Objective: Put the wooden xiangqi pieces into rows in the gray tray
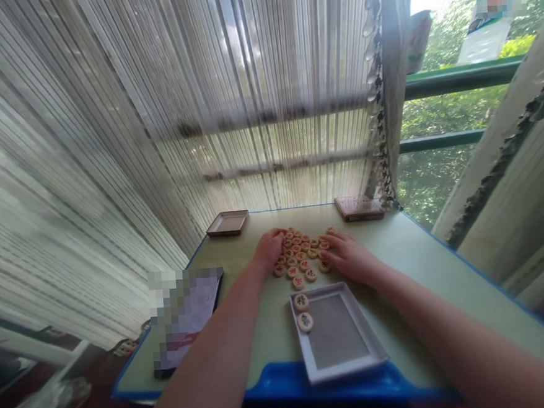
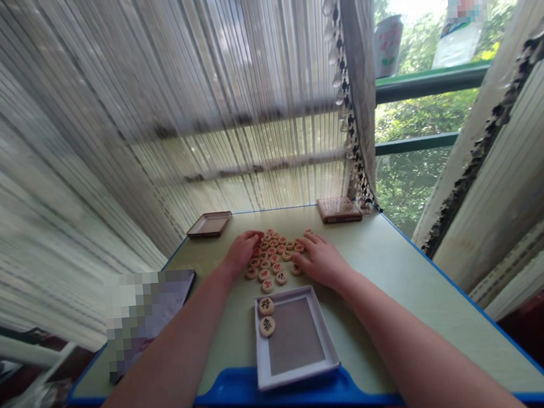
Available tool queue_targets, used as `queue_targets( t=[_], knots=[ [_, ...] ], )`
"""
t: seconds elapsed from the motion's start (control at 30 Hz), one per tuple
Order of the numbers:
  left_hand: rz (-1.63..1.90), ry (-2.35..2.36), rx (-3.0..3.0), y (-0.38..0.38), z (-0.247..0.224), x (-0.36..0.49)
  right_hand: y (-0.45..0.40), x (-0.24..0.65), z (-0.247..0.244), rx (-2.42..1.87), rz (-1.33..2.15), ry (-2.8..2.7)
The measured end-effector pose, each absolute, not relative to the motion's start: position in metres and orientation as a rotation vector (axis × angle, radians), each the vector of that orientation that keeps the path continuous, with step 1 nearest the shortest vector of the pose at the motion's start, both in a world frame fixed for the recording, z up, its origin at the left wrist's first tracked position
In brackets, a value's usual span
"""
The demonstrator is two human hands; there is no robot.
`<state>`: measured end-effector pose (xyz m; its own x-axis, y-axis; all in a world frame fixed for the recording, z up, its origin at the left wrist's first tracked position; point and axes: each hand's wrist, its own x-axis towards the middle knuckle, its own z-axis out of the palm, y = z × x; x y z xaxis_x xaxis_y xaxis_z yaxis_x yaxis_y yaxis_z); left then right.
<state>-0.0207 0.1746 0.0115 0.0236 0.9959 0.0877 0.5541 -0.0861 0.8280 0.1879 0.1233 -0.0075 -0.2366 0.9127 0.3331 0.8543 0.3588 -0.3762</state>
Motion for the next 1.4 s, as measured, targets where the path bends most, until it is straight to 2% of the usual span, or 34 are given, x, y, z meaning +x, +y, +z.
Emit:
queue_targets(
  t=[0.17, 0.4, 0.7, 1.13, 1.4],
  knots=[
    [0.711, 1.636, 1.976, 0.167, 0.02, -0.028, 0.116, 0.186, 0.001, -1.242, 0.184, -2.291],
    [0.565, 1.777, 2.121, 0.154, 0.034, -0.034, 0.107, 0.189, 0.008, -1.231, 0.164, -2.343],
    [0.317, 1.69, 2.376, 0.15, 0.037, -0.03, 0.111, 0.192, 0.002, -1.191, 0.088, -2.318],
    [0.269, 1.635, 2.476, 0.148, 0.036, -0.025, 0.103, 0.18, 0.005, -1.115, 0.243, -2.316],
    [0.374, 1.654, 2.496, 0.142, 0.044, -0.021, 0.102, 0.175, 0.004, -1.173, 0.203, -2.293]
  ],
)
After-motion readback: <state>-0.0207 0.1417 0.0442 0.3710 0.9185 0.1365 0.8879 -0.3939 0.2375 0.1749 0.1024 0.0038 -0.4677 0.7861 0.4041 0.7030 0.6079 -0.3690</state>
